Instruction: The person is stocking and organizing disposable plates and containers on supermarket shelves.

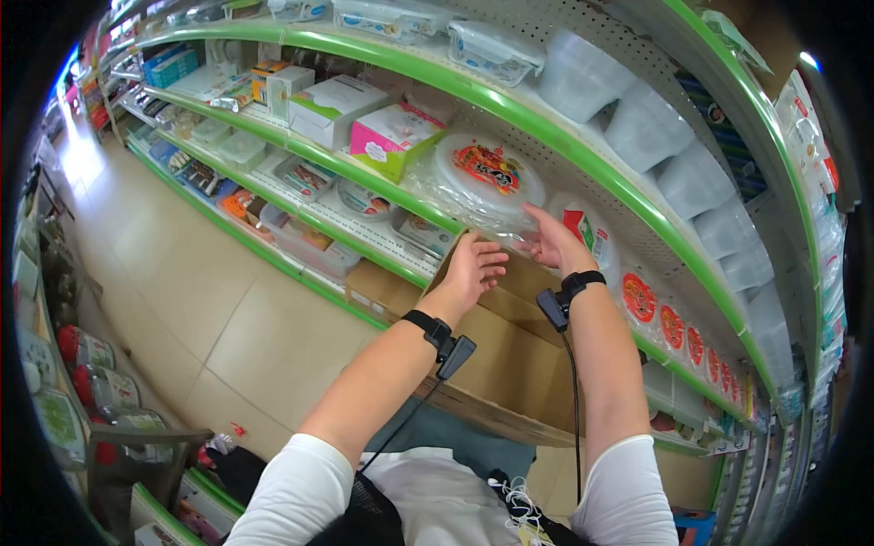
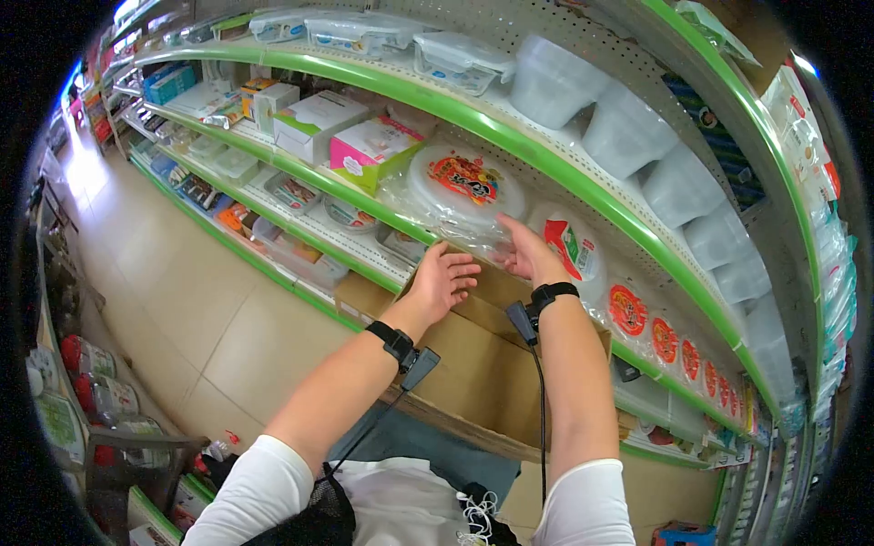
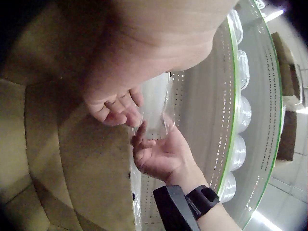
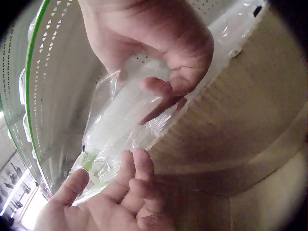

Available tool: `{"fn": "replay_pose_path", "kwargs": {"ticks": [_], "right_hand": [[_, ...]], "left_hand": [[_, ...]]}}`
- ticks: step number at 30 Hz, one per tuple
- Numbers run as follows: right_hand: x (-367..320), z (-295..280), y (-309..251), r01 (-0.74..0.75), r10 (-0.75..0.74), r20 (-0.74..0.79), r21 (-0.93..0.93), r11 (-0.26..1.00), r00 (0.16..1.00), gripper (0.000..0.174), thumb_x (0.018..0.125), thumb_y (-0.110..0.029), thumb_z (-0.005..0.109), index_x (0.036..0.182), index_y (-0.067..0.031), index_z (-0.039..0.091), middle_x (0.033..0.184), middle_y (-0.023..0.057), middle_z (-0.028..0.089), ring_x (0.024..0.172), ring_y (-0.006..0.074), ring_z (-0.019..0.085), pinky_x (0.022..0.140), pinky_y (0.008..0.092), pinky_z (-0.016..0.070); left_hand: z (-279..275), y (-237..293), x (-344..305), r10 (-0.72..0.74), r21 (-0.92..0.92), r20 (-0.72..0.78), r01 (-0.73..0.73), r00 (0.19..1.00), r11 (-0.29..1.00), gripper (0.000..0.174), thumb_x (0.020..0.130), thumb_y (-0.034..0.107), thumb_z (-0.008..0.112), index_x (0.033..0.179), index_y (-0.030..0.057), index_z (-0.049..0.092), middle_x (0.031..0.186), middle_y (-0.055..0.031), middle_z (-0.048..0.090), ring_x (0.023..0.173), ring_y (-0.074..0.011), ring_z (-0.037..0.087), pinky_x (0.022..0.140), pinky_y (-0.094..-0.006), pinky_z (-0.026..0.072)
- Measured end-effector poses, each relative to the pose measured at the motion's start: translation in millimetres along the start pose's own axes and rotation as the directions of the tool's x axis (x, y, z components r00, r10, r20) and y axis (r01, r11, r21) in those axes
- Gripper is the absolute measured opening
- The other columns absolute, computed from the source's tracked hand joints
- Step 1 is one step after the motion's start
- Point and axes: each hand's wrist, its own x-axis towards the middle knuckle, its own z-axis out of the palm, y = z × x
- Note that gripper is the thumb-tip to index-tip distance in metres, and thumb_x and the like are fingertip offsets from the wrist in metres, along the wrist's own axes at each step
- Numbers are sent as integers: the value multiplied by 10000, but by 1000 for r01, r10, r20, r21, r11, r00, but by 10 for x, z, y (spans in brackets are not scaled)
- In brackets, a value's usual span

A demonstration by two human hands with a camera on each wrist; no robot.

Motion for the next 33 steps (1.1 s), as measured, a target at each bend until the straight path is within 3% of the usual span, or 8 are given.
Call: {"fn": "replay_pose_path", "kwargs": {"ticks": [2, 5, 9, 12, 14, 17, 26, 33], "right_hand": [[66, -12, 25, -17, 19, -27, 54, 998, 999, 613, 816, -587, 695, 1215, -149, 536, 1046, 59, 616, 657, 141, 583, 468, 204, 316], [153, -102, 2, -48, 37, 103, 103, 993, 994, 576, 800, -600, 705, 1130, -143, 588, 1007, 34, 625, 643, 138, 531, 501, 228, 320], [253, -7, -43, -41, 31, 87, 105, 994, 996, 587, 813, -609, 681, 1180, -170, 553, 920, 31, 592, 609, 122, 474, 500, 263, 348], [223, 58, -84, 8, -5, -34, 93, 996, 999, 582, 801, -584, 705, 1177, -159, 574, 981, 63, 608, 748, 142, 548, 606, 267, 426], [203, 79, -100, 48, -57, 40, 202, 978, 998, 524, 821, -470, 727, 1186, -127, 575, 1088, 102, 620, 953, 176, 598, 782, 336, 509], [313, 112, -24, 128, -218, 171, 422, 898, 961, 389, 838, -339, 726, 1133, -114, 608, 1106, 88, 636, 1053, 250, 611, 921, 425, 522], [8, -125, 66, 249, -309, 52, 473, 845, 950, 289, 834, -188, 635, 1068, -19, 610, 971, 89, 673, 889, 247, 662, 809, 421, 560], [-1074, -841, 532, 305, -353, 10, 477, 824, 936, 343, 805, -156, 628, 1083, 40, 584, 955, 139, 652, 858, 254, 665, 758, 399, 570]], "left_hand": [[-32, 27, -28, -3, 17, -20, 3, 1000, 1000, 607, 976, 549, 289, 1234, 48, 514, 1148, -95, 608, 867, -190, 546, 763, -343, 400], [-81, 44, -42, 8, 26, -34, -8, 999, 1000, 615, 975, 551, 292, 1256, 47, 504, 1154, -96, 609, 864, -191, 545, 762, -341, 401], [-130, 53, -51, 44, 4, -38, -44, 998, 999, 632, 973, 551, 305, 1305, 42, 479, 1174, -103, 610, 881, -198, 552, 762, -345, 411], [-55, 28, -48, 71, -11, -40, -72, 997, 997, 650, 974, 546, 309, 1349, 34, 449, 1189, -111, 606, 908, -209, 560, 769, -350, 419], [20, 24, -25, 79, -14, -40, -80, 996, 997, 661, 975, 544, 309, 1373, 29, 431, 1199, -116, 603, 927, -217, 564, 775, -352, 422], [143, -48, -43, 76, 1, -54, -76, 996, 997, 727, 974, 563, 289, 1448, 15, 356, 1319, -136, 554, 1025, -243, 565, 838, -364, 417], [106, -93, -132, 20, -14, -7, -20, 1000, 1000, 912, 928, 716, 186, 1505, 14, 264, 1444, -187, 458, 1223, -301, 501, 929, -397, 395], [332, -63, -467, 97, -153, -33, -101, 995, 983, 907, 920, 716, 227, 1530, 46, 216, 1514, -200, 359, 1386, -369, 360, 1155, -507, 229]]}}
